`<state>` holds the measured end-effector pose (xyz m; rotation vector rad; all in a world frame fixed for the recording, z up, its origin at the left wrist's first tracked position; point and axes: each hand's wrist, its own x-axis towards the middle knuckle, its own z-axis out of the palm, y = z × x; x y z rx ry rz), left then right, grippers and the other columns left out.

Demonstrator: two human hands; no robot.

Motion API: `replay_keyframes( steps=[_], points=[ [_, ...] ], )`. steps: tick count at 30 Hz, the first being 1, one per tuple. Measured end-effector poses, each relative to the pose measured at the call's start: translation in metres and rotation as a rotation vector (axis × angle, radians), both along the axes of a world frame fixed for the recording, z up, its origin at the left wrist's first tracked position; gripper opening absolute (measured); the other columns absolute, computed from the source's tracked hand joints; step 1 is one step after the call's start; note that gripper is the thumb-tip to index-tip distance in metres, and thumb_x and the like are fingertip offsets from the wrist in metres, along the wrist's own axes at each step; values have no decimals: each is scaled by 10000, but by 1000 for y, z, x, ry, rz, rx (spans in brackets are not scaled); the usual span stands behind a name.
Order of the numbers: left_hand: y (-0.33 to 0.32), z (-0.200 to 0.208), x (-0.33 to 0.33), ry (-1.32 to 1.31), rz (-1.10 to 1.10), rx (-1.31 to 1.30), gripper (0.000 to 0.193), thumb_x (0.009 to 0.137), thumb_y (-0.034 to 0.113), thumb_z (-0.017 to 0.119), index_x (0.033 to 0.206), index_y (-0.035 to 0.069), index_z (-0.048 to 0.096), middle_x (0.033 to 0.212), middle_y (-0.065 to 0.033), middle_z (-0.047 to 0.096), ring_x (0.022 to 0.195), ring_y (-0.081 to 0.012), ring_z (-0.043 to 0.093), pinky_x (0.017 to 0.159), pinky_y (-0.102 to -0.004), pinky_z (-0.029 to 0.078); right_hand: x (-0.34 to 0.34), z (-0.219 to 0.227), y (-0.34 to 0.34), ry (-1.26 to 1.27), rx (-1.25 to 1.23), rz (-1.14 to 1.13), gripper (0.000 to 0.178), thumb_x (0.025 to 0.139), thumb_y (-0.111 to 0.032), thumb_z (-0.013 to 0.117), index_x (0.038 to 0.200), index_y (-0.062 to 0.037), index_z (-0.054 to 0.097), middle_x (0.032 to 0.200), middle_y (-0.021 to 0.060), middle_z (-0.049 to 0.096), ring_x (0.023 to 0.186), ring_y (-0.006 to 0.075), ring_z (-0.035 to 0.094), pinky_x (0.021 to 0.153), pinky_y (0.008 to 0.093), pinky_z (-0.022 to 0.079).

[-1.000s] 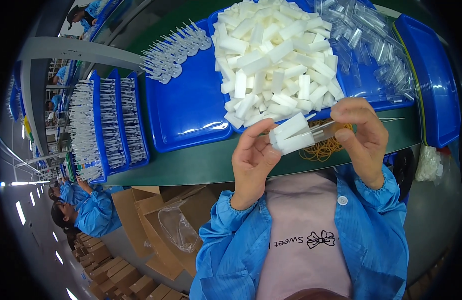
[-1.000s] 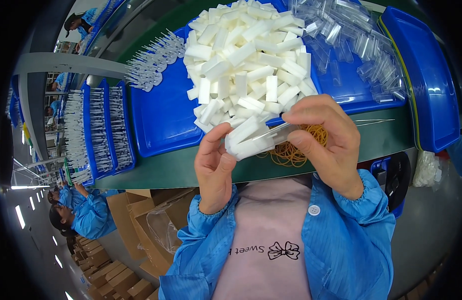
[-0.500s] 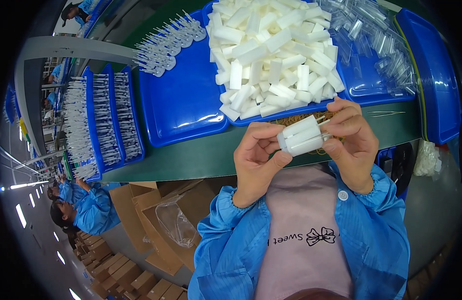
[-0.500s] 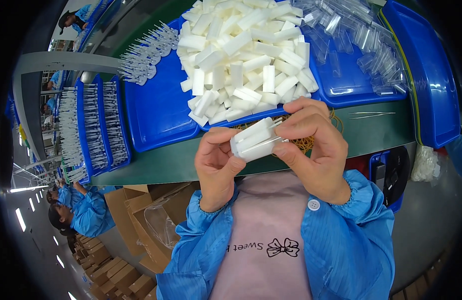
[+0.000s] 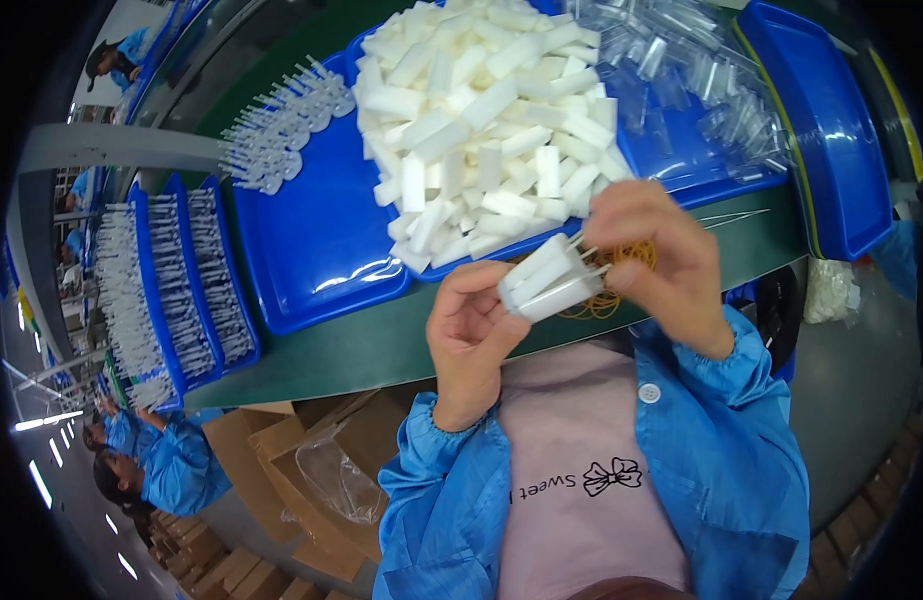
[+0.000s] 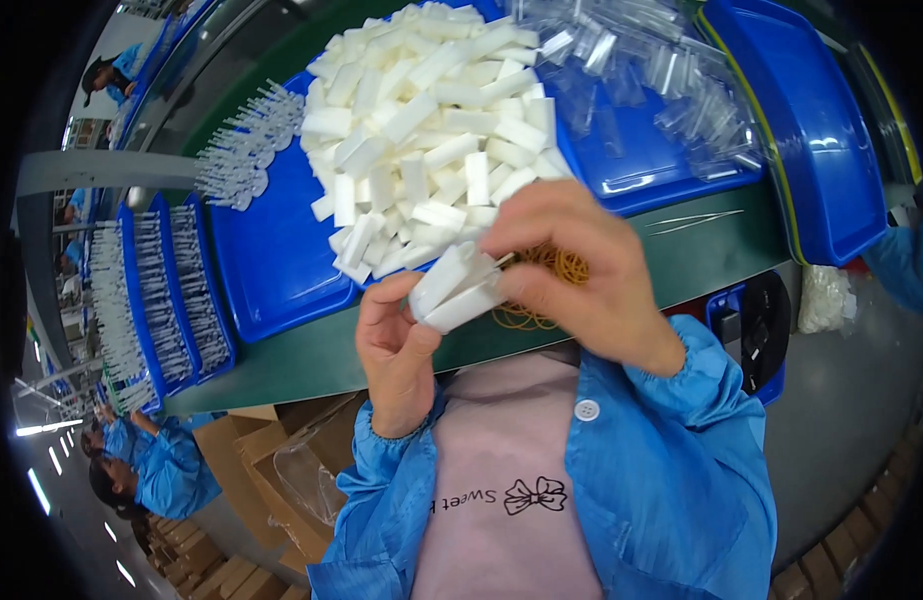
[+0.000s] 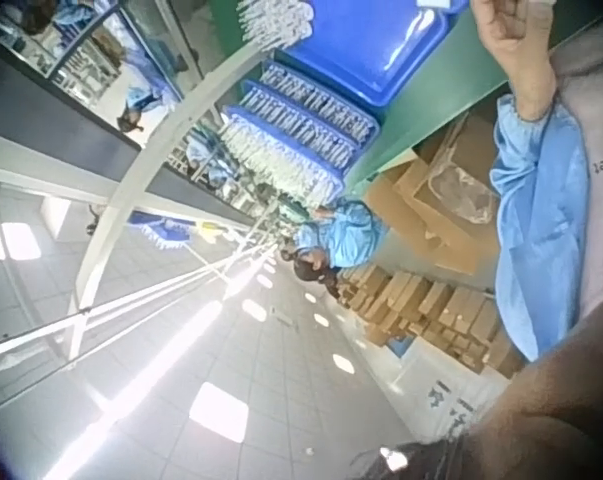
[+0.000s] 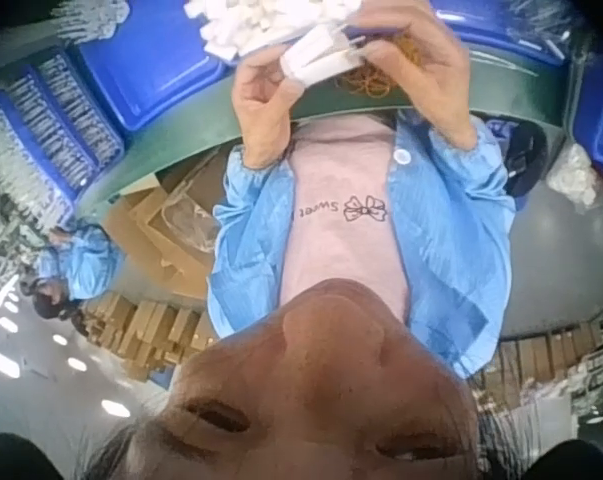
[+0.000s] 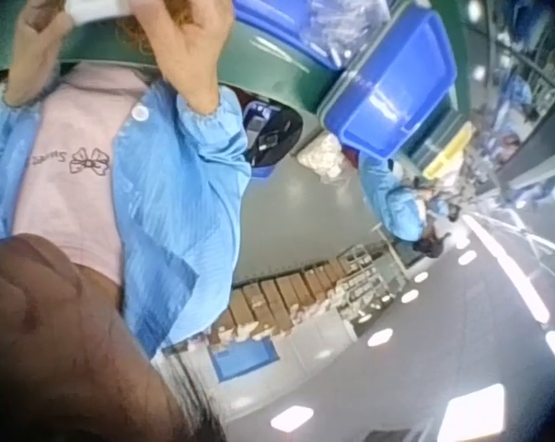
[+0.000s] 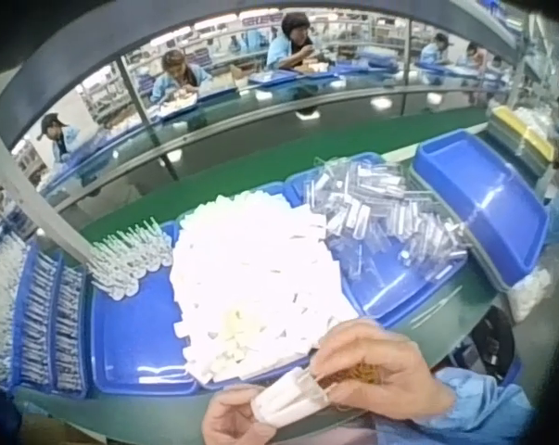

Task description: The person mounts white foam pieces onto pronged bases by hand, slides clear plastic casings over them, secures the assemblies with rubber bands, and adjusts the components with tweezers.

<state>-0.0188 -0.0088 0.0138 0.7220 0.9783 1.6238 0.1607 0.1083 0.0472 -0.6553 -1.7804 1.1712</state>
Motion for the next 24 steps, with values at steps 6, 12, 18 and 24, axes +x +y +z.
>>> replay_keyframes(
  steps=[6, 12, 18, 24],
  points=[
    [-2, 2, -3, 16, 57, -29, 399, 810, 28, 709, 1161, 2, 521, 1169, -98, 535, 1084, -190, 556, 949, -328, 433, 40, -14, 69, -570, 268, -439, 369, 743, -160, 734, 1082, -78, 613, 877, 57, 622, 887, 217, 591, 795, 350, 442],
    [-2, 2, -2, 1, 15, 9, 401, 791, 7, 719, 1144, 0, 528, 1173, -102, 516, 1071, -187, 556, 930, -313, 448, 45, -46, 79, -878, 359, -521, 350, 778, -121, 661, 1116, -107, 574, 819, 53, 605, 795, 250, 583, 686, 406, 422],
    [-3, 6, -5, 52, 74, 36, 423, 765, -11, 723, 1139, -7, 525, 1168, -112, 498, 1082, -199, 551, 943, -332, 455, 46, -15, 59, -278, 31, -348, 179, 895, -97, 565, 1062, -62, 620, 860, 35, 594, 819, 127, 567, 750, 275, 426],
    [2, 14, 3, 483, 85, 84, 594, 718, 13, 754, 1261, -46, 519, 1156, -134, 496, 1045, -213, 553, 886, -326, 485, 29, 23, 14, 47, -357, -22, 133, 878, -114, 609, 933, 6, 625, 883, 26, 591, 860, 101, 549, 793, 243, 422]
  ],
)
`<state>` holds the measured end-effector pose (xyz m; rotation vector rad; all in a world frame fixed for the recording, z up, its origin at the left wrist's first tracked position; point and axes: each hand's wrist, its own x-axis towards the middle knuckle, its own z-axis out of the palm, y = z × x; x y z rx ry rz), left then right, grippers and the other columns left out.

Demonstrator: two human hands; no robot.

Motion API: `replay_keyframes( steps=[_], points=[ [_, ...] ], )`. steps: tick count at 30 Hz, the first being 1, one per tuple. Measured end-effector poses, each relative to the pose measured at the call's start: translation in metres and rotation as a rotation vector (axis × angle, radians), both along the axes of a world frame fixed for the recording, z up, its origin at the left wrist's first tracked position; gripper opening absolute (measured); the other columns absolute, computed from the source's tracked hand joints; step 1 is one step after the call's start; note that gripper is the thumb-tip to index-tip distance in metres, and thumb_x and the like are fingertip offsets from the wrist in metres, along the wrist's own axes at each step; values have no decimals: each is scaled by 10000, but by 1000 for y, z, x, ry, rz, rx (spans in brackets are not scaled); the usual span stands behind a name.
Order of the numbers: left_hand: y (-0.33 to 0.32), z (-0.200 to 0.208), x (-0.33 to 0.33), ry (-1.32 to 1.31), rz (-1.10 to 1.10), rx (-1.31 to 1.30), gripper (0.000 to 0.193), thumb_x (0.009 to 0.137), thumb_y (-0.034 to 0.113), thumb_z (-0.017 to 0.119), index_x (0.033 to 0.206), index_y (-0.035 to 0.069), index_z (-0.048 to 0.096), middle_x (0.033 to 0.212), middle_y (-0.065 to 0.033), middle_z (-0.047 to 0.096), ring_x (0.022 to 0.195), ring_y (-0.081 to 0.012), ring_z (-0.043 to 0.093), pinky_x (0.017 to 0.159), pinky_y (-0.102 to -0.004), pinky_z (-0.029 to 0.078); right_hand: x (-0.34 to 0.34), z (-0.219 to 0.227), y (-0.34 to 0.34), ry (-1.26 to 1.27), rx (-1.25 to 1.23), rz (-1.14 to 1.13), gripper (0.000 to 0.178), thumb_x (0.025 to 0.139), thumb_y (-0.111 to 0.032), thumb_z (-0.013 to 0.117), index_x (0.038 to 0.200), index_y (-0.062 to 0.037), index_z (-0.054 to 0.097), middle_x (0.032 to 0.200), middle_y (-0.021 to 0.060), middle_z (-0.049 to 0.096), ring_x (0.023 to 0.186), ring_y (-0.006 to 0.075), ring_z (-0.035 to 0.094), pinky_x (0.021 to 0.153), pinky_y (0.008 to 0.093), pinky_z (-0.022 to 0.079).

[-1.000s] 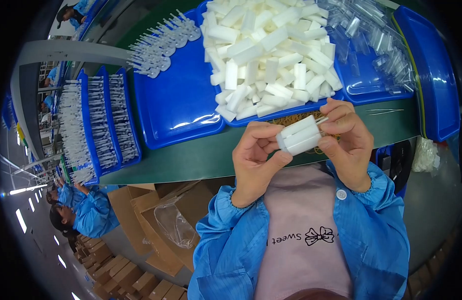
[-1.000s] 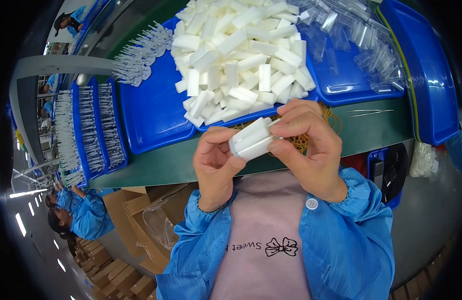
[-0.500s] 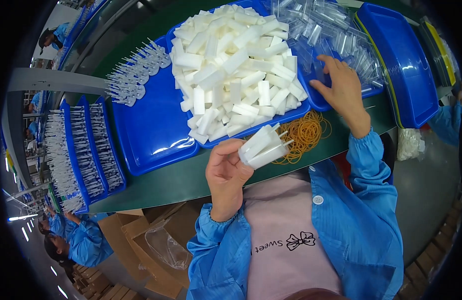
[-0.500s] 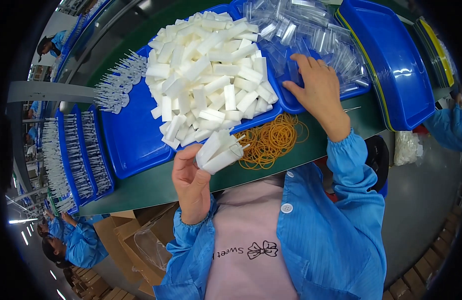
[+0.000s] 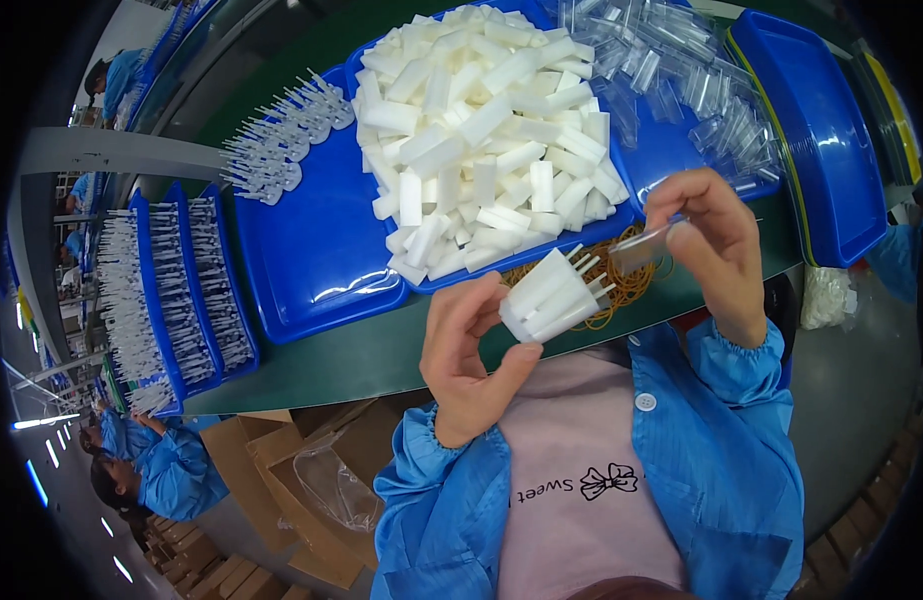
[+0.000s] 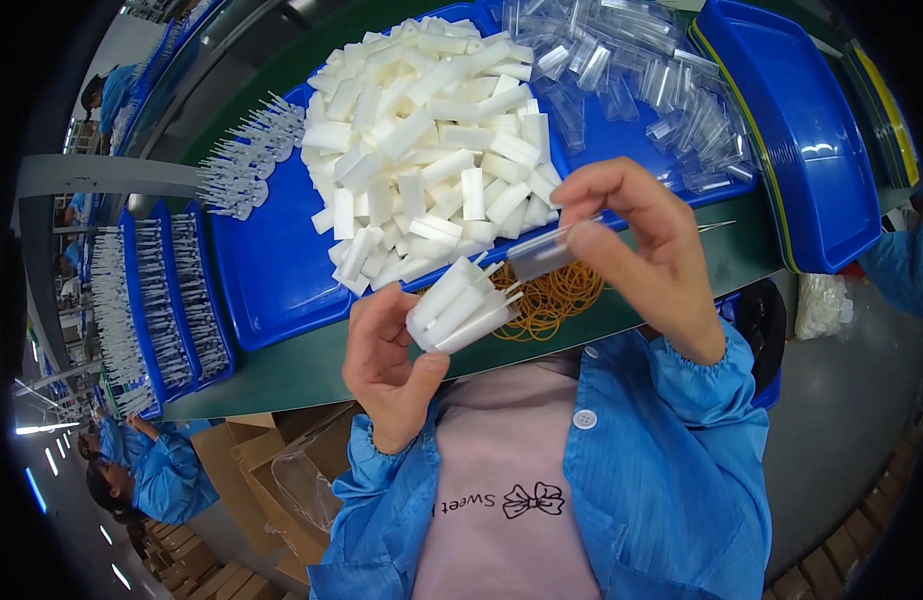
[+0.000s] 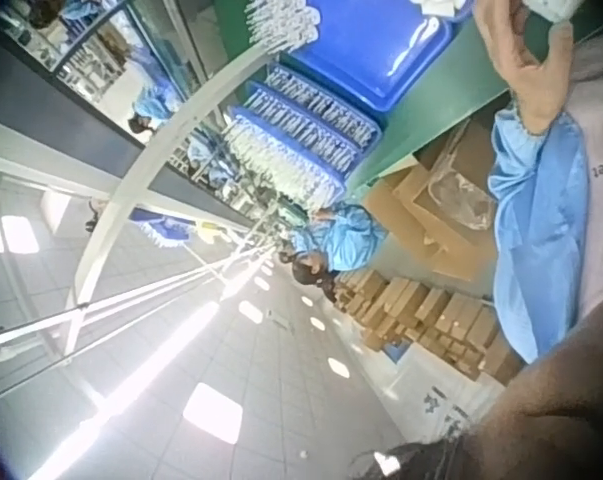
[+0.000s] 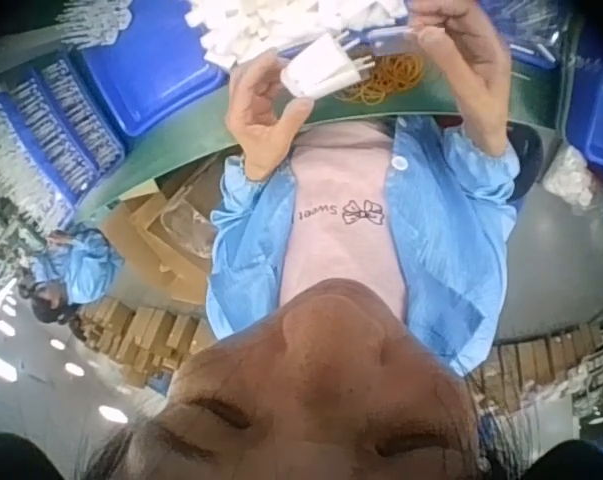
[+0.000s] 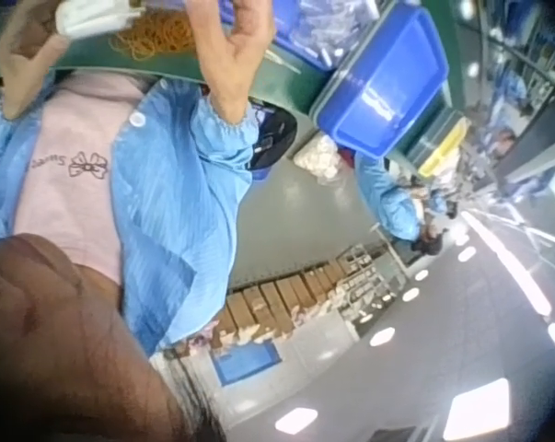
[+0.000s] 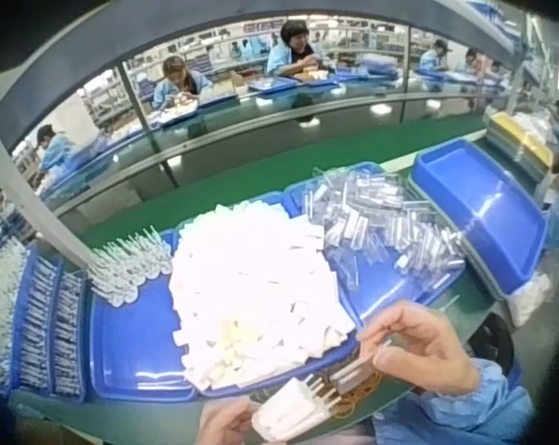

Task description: The person mounts white foam pieces onto pronged bases by hand, slides clear plastic casings over them, secures the assemblies with rubber bands, and adjusts the components with tweezers.

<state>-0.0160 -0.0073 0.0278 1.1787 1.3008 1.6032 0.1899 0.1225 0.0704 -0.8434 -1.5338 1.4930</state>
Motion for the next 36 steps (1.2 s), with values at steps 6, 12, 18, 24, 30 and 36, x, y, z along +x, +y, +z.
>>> replay_keyframes(
  steps=[6, 12, 18, 24, 30, 36],
  points=[
    [-2, 1, 2, 164, 28, 35, 554, 693, 46, 786, 1204, -36, 588, 1119, -145, 515, 1011, -223, 545, 831, -313, 497, 0, -5, 0, -114, 154, 90, 144, 833, -96, 666, 921, 8, 620, 882, 49, 616, 839, 108, 573, 772, 246, 439],
    [1, 15, -1, 432, -42, 78, 496, 677, 8, 765, 1155, -24, 634, 1075, -139, 512, 916, -203, 569, 755, -284, 513, 0, -1, -6, -78, -25, 130, 154, 838, -99, 668, 935, 13, 627, 873, 53, 631, 829, 110, 593, 760, 239, 460],
    [3, 28, 1, 535, -49, 118, 458, 653, -17, 743, 1105, 13, 676, 1047, -131, 510, 838, -183, 600, 707, -279, 558, 4, 3, -5, 3, -85, 171, 160, 826, -81, 687, 941, 18, 635, 874, 71, 662, 815, 115, 628, 743, 236, 483],
    [3, 34, 4, 603, -18, 105, 468, 627, -5, 738, 1088, 62, 697, 1014, -134, 532, 803, -199, 608, 708, -289, 572, 8, 8, -7, -46, 167, 123, 185, 782, -76, 734, 921, 13, 653, 818, 79, 678, 757, 122, 642, 698, 247, 498],
    [3, 38, 7, 649, 13, 99, 474, 613, 4, 737, 1079, 85, 705, 995, -126, 548, 816, -204, 605, 687, -284, 571, 12, 10, -10, -32, 173, 96, 207, 755, -81, 753, 912, 14, 657, 800, 82, 682, 717, 123, 645, 659, 246, 496],
    [2, 42, 8, 807, 22, 124, 491, 631, -33, 715, 1111, 65, 684, 1046, -127, 510, 874, -215, 578, 735, -294, 529, 15, 18, -11, -102, 377, 72, 222, 740, -92, 772, 896, 16, 657, 763, 82, 676, 698, 119, 643, 630, 247, 493]
  ],
)
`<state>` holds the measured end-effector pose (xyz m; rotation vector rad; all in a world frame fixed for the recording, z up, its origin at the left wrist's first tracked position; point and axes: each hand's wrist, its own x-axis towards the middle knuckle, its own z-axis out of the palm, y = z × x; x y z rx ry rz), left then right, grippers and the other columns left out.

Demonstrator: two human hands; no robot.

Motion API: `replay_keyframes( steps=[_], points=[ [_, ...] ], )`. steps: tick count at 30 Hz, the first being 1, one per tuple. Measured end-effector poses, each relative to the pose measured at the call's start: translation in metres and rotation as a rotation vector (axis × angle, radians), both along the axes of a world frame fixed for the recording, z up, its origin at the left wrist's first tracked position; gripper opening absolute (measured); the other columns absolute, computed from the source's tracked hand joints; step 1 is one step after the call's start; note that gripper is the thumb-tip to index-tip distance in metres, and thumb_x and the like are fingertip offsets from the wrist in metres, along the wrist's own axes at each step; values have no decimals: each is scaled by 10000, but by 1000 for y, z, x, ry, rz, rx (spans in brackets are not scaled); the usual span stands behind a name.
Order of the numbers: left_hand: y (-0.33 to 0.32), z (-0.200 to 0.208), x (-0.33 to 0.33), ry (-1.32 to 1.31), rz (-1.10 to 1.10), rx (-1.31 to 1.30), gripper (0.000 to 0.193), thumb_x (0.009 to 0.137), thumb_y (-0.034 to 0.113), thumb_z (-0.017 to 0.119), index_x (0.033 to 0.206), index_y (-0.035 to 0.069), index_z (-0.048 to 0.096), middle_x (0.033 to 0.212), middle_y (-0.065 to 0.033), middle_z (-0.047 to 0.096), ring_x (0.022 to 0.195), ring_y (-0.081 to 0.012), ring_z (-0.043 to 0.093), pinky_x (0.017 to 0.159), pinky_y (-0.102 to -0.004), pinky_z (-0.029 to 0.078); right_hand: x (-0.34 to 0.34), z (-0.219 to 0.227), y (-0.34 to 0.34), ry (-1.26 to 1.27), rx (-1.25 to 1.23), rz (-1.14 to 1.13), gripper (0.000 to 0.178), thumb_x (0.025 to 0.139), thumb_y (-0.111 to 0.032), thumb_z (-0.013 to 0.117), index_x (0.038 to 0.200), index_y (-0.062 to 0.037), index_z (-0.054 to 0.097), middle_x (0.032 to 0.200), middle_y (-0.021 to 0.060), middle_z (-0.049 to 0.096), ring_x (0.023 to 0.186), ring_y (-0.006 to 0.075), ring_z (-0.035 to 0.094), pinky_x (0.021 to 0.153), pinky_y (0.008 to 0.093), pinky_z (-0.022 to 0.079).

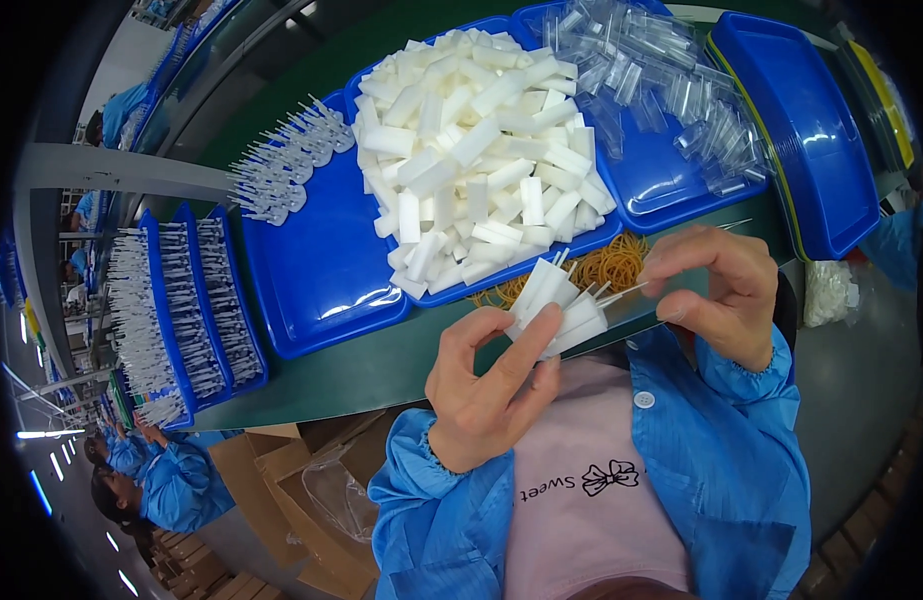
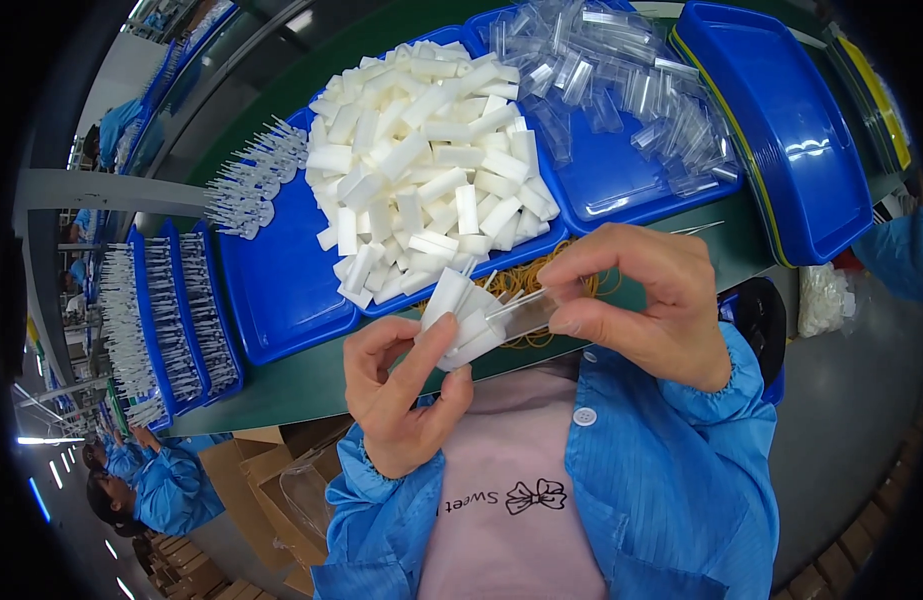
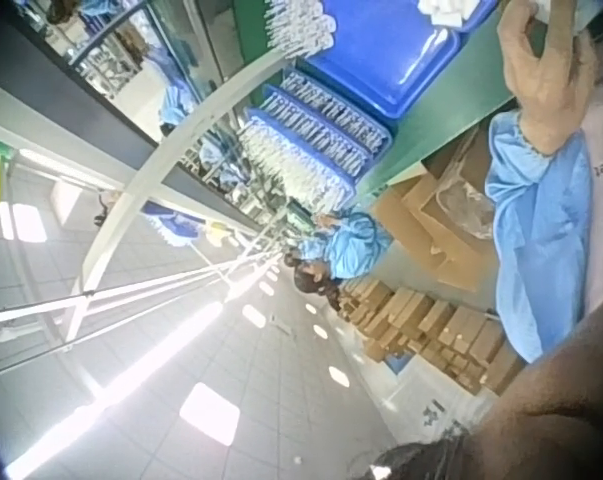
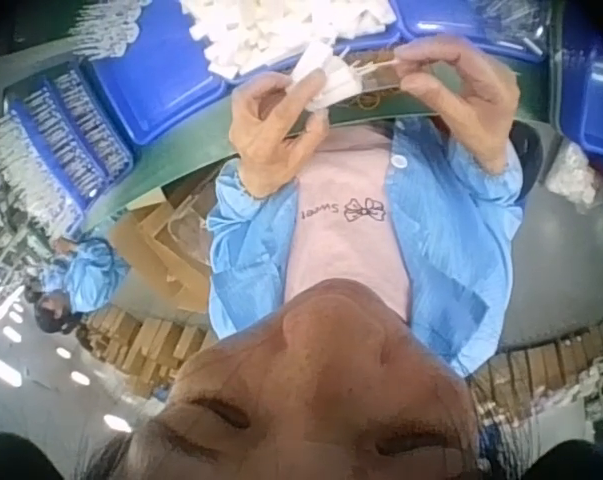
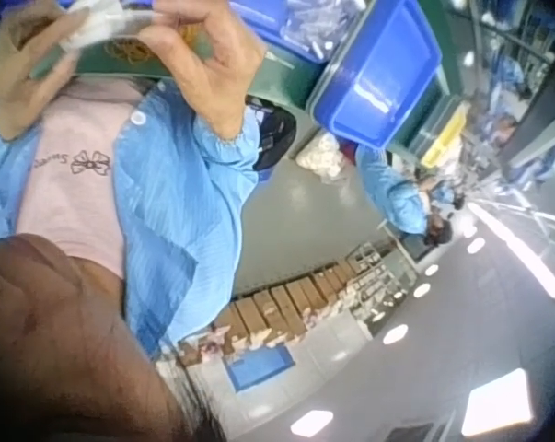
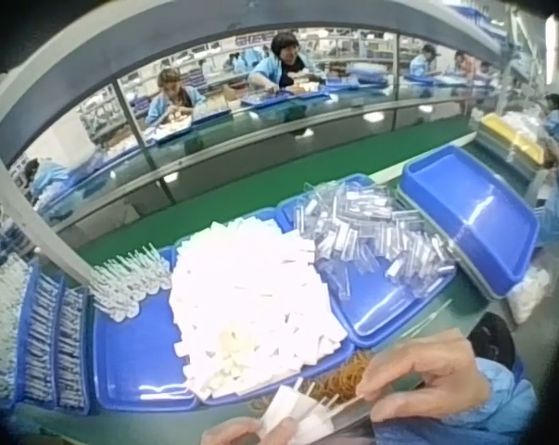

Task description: The person mounts white foam pieces onto pronged bases by hand, slides clear plastic casings over them, secures the assemblies with rubber bands, and adjusts the components with tweezers.

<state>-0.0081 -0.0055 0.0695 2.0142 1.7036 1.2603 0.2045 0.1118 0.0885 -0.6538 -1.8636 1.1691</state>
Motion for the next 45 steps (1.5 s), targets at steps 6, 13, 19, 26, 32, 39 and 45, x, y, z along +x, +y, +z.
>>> replay_keyframes(
  steps=[6, 13, 19, 26, 32, 39, 45],
  points=[
    [6, 4, 2, -21, -6, 58, 505, 616, 7, 737, 1109, 105, 693, 975, -122, 555, 812, -224, 606, 671, -293, 558, 5, 4, 0, 67, -115, 41, 230, 720, -82, 785, 887, 11, 657, 753, 95, 670, 691, 146, 646, 629, 251, 493],
    [5, 4, 1, -95, -23, -8, 480, 625, -27, 716, 1098, 48, 685, 1039, -129, 516, 885, -216, 572, 739, -305, 536, 4, 15, -8, -68, 156, -36, 256, 704, -78, 795, 903, 12, 661, 815, 109, 680, 708, 170, 661, 636, 254, 498],
    [5, 5, 1, -68, -87, 23, 455, 628, -19, 708, 1079, 42, 690, 1046, -127, 510, 897, -210, 566, 732, -302, 532, 2, 5, -1, -46, 35, -52, 220, 720, -61, 772, 901, 5, 666, 816, 91, 684, 720, 149, 661, 638, 252, 504],
    [10, -5, -1, -272, -128, 19, 467, 618, -17, 711, 1075, 76, 701, 1018, -125, 519, 864, -217, 572, 719, -306, 552, -6, 2, 1, 115, -329, -47, 202, 740, -71, 768, 879, 3, 641, 823, 76, 686, 742, 127, 656, 673, 238, 499],
    [19, -18, -4, -339, -169, 10, 440, 635, -30, 700, 1067, 56, 700, 1033, -121, 487, 884, -219, 559, 751, -311, 539, -4, -3, 3, -39, -68, -63, 219, 756, -75, 763, 901, 0, 618, 804, 63, 672, 773, 121, 651, 704, 243, 493],
    [18, -25, -1, -522, -289, 41, 412, 654, -41, 689, 1058, 42, 699, 1067, -116, 470, 941, -228, 548, 810, -329, 511, -4, -2, -7, 97, -240, -41, 199, 741, -79, 775, 868, -16, 636, 805, 69, 673, 744, 141, 659, 667, 253, 495],
    [15, -30, 2, -443, -29, -12, 431, 673, -66, 674, 1098, -8, 627, 1147, -144, 472, 1051, -259, 542, 931, -351, 464, -4, 7, 1, -26, 51, -56, 229, 718, -94, 800, 889, -26, 663, 853, 92, 684, 733, 187, 668, 636, 282, 506]
  ],
)
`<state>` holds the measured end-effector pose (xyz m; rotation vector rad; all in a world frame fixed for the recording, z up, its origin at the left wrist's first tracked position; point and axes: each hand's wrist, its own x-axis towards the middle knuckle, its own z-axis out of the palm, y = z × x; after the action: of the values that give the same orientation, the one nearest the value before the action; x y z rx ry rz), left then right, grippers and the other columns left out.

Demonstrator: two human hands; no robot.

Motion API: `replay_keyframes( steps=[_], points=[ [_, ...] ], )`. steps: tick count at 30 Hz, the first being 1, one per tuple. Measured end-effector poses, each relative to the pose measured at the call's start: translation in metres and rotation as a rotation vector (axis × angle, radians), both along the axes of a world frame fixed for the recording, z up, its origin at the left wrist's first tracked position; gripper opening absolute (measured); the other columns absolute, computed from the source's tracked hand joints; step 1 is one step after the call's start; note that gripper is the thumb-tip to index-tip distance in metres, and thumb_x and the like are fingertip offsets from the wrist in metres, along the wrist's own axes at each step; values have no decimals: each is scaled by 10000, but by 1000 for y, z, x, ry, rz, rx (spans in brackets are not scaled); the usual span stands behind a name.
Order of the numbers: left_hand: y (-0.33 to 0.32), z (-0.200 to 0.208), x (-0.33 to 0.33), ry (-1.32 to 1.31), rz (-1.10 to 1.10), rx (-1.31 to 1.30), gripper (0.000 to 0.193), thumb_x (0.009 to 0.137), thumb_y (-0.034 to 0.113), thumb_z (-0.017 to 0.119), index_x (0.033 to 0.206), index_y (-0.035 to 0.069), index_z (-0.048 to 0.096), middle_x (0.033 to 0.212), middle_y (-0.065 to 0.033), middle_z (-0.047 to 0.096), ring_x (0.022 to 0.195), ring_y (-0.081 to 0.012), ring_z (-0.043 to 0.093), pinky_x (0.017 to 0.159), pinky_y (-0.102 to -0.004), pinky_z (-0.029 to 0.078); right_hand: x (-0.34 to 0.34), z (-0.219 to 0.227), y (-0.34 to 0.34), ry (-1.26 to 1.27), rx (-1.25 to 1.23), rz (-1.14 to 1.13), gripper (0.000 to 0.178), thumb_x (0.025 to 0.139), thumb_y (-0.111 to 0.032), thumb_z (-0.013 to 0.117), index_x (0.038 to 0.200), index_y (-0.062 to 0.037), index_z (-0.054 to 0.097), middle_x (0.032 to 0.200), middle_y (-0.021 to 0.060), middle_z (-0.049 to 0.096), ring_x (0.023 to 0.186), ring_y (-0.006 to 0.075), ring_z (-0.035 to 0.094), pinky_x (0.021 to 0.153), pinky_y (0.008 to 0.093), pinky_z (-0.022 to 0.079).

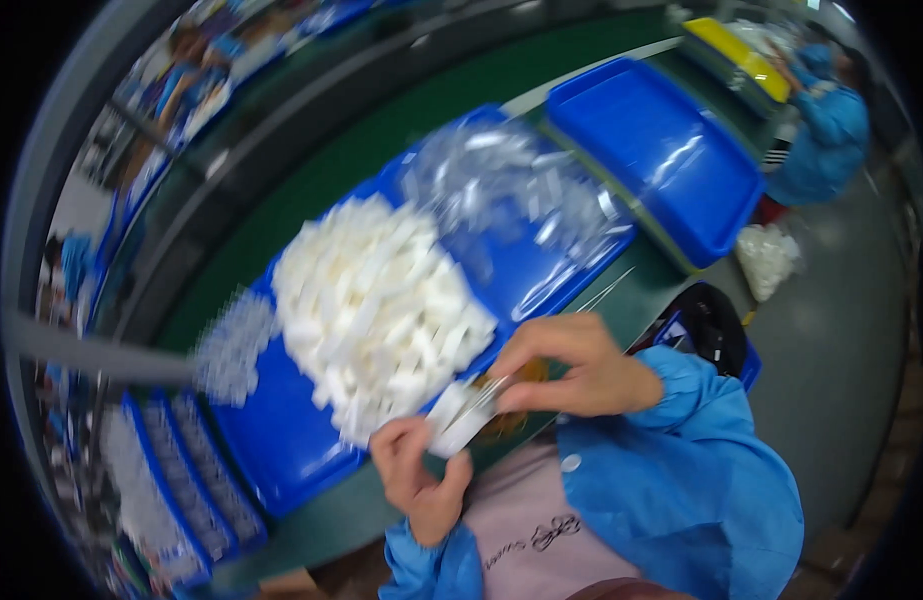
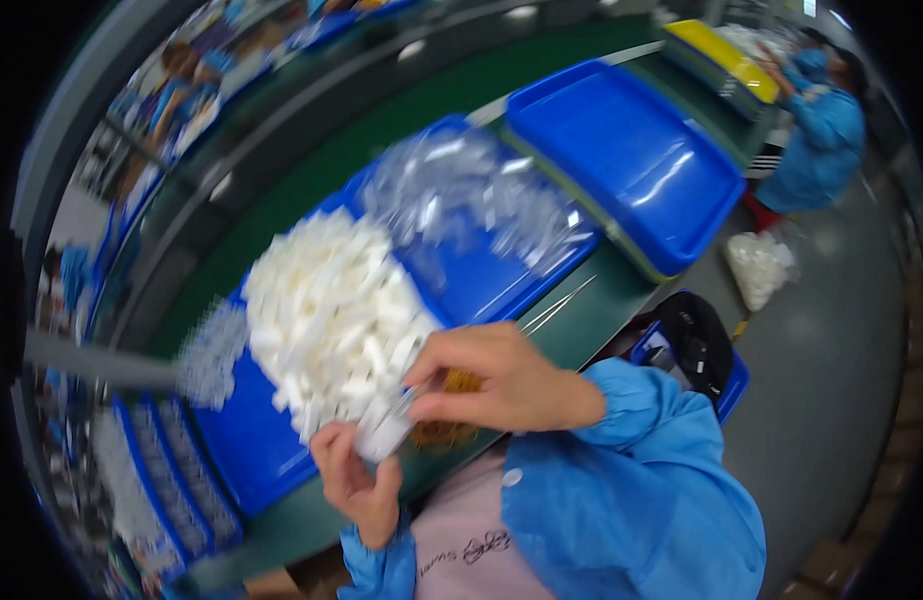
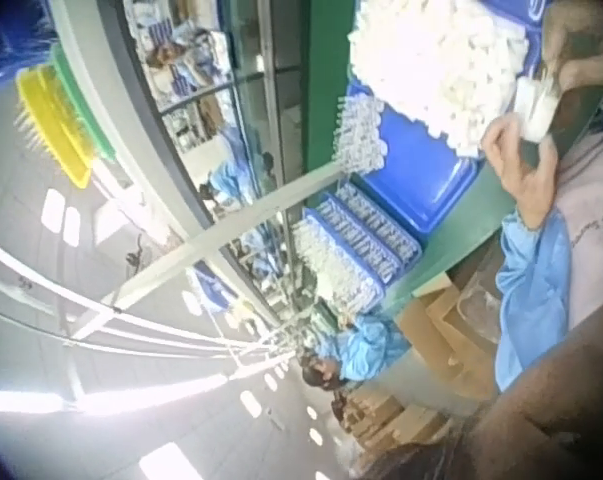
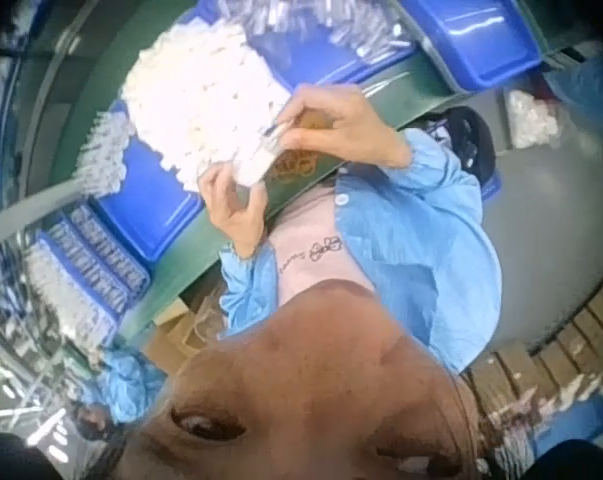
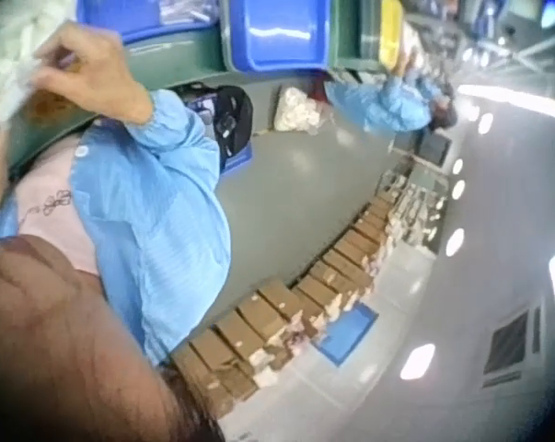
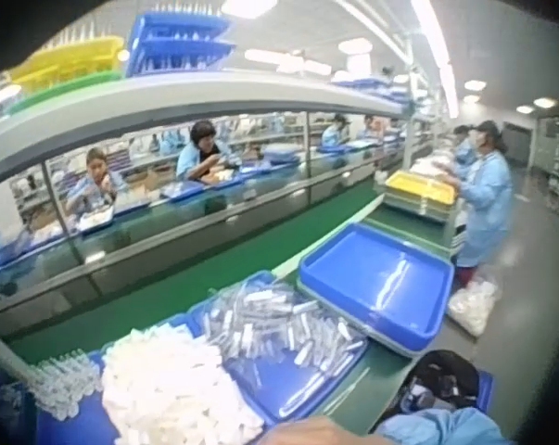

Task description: The person mounts white foam pieces onto pronged bases by hand, slides clear plastic casings over them, secures the assemblies with rubber bands, and adjusts the components with tweezers.

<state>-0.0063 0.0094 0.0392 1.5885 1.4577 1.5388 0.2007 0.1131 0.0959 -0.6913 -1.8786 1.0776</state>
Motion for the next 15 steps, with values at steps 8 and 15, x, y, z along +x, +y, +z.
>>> replay_keyframes(
  steps=[8, 15],
  points=[
    [8, -1, 8, -536, -31, -171, 431, 759, -24, 671, 1171, -46, 544, 1228, -132, 495, 1147, -222, 513, 962, -341, 440, 3, -5, -5, 22, 99, 38, 196, 808, -99, 721, 966, -15, 641, 933, 88, 659, 885, 245, 622, 797, 323, 476],
    [8, 4, 13, -728, -87, -103, 462, 769, -23, 672, 1205, -26, 519, 1217, -128, 505, 1114, -216, 534, 949, -338, 434, 2, -7, -2, 77, 306, -160, 187, 794, -146, 737, 952, -61, 684, 960, 46, 660, 973, 224, 596, 893, 395, 432]
  ],
)
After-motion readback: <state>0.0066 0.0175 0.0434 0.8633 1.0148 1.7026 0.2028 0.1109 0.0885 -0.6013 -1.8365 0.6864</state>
